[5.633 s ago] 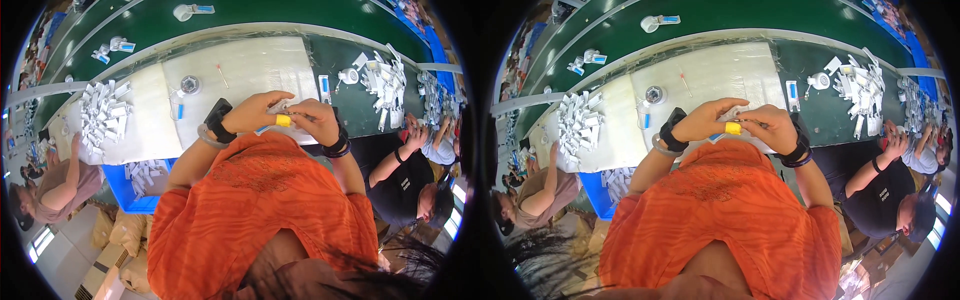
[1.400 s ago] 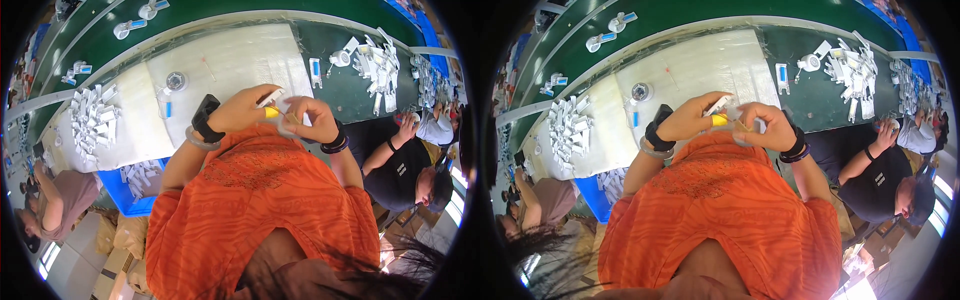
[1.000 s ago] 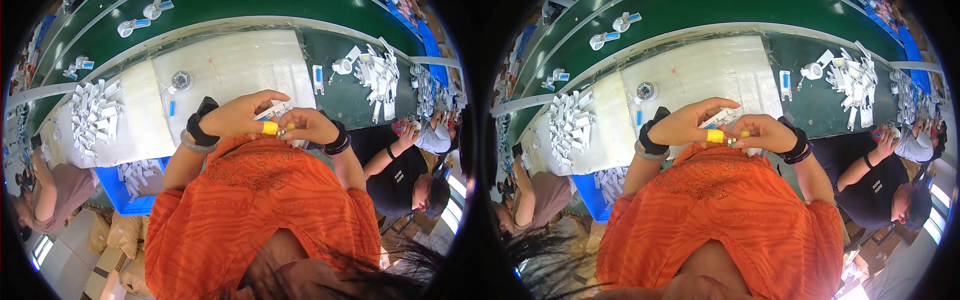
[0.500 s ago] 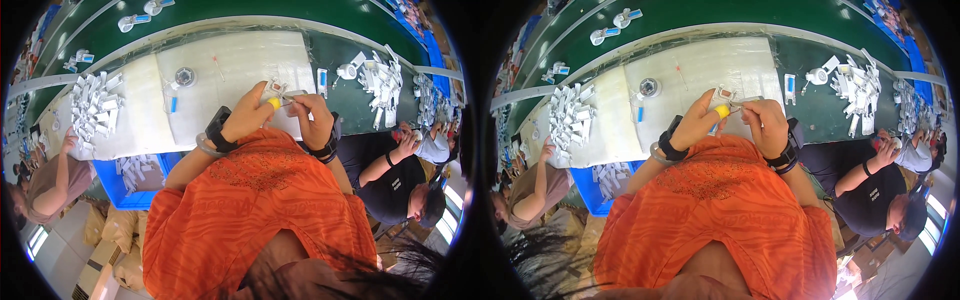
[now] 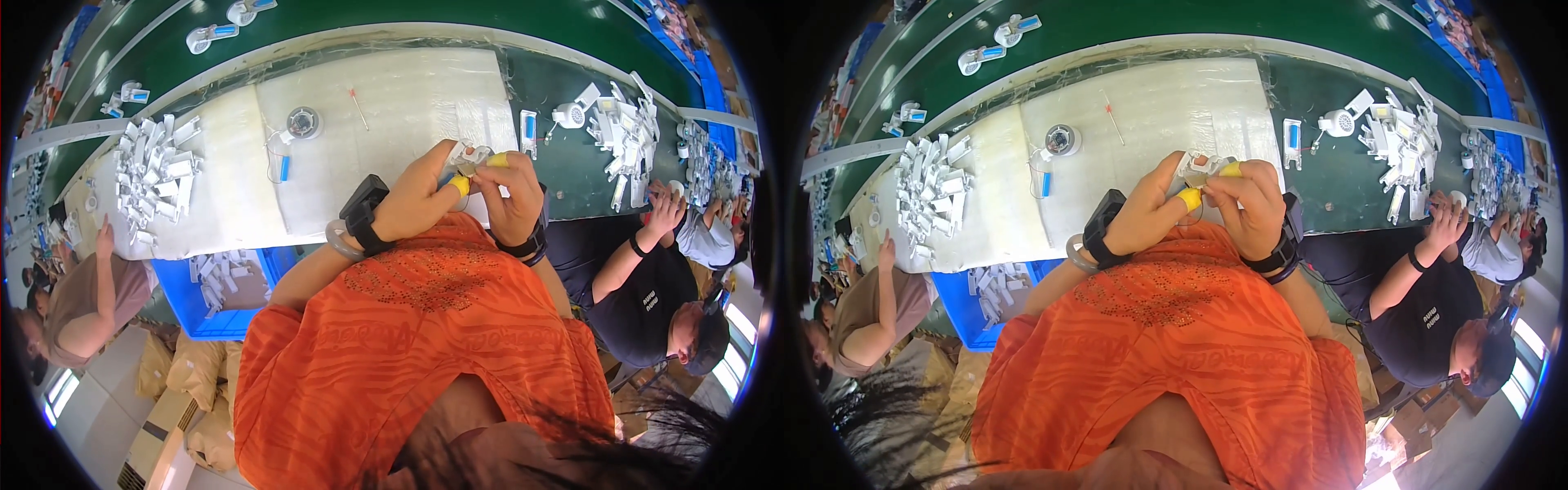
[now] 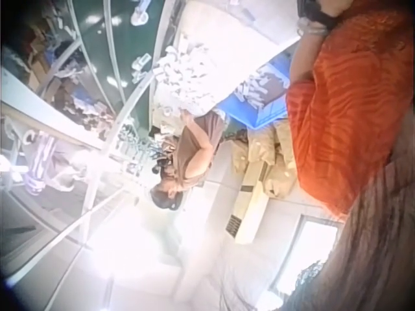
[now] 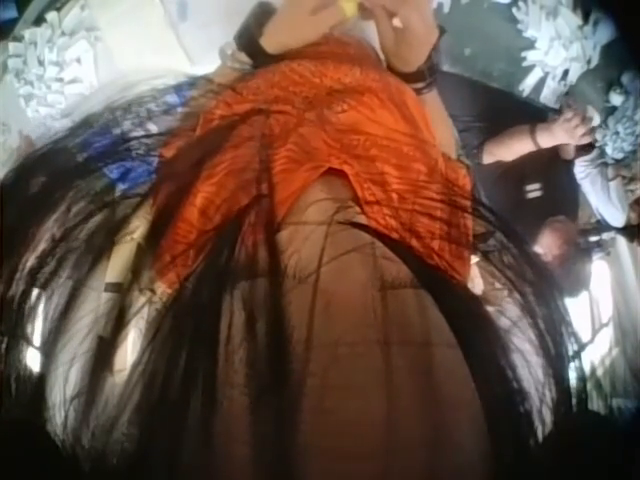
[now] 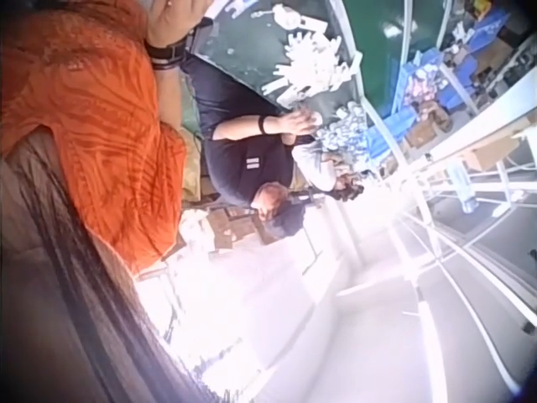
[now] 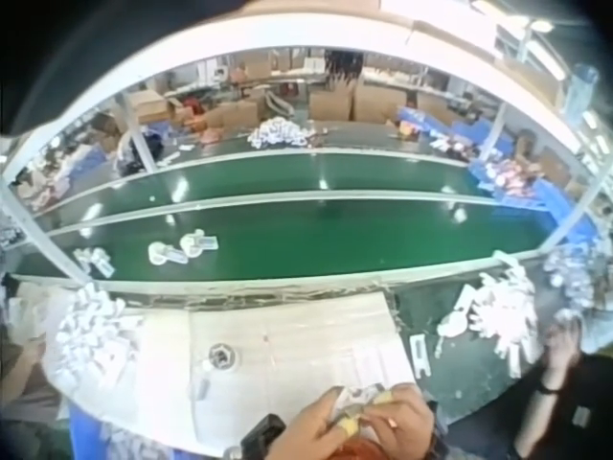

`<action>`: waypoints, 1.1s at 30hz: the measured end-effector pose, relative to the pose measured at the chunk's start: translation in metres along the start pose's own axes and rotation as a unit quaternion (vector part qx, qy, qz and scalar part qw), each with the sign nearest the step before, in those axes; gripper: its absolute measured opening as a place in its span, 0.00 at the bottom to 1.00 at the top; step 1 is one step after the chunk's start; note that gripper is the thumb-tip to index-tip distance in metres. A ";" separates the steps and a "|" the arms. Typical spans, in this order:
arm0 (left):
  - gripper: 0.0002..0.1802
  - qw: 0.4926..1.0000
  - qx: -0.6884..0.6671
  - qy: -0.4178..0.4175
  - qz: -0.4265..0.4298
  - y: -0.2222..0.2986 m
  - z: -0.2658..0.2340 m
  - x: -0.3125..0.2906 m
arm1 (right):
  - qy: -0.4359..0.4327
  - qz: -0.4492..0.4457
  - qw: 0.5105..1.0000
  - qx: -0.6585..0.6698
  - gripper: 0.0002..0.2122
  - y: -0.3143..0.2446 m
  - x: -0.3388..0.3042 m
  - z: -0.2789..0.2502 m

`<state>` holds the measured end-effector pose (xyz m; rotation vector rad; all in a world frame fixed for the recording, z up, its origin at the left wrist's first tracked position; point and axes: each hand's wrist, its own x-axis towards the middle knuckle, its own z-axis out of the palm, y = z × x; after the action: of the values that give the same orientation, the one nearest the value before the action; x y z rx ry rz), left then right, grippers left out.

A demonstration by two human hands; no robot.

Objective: Assembling electronic components by precisely applying stickers and mounting small parts on a production line.

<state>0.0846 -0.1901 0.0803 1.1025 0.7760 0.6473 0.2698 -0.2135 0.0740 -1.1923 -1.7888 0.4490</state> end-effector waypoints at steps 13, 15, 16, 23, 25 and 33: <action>0.19 0.995 0.075 0.024 0.062 -0.005 0.002 -0.001 | 0.006 0.063 0.997 0.047 0.11 0.000 -0.005 0.005; 0.18 0.994 0.082 0.022 0.064 -0.008 0.000 -0.001 | 0.004 0.074 0.996 0.052 0.11 0.001 -0.005 0.005; 0.18 0.992 0.091 0.014 0.090 -0.009 0.001 0.000 | 0.001 0.047 0.998 0.039 0.11 0.003 -0.004 0.004; 0.19 0.987 0.100 0.048 0.116 -0.025 0.006 0.002 | -0.023 0.017 1.000 0.012 0.11 0.005 0.000 -0.001; 0.19 0.985 0.101 0.057 0.129 -0.029 0.006 0.004 | -0.016 0.007 1.000 0.005 0.11 0.004 0.001 0.001; 0.15 0.978 0.140 0.113 0.109 -0.024 0.006 0.001 | -0.021 -0.003 1.000 0.012 0.10 0.004 0.001 0.009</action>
<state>0.0921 -0.2001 0.0592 1.4014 0.9707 0.8770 0.2644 -0.2089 0.0670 -1.1673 -1.8175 0.4933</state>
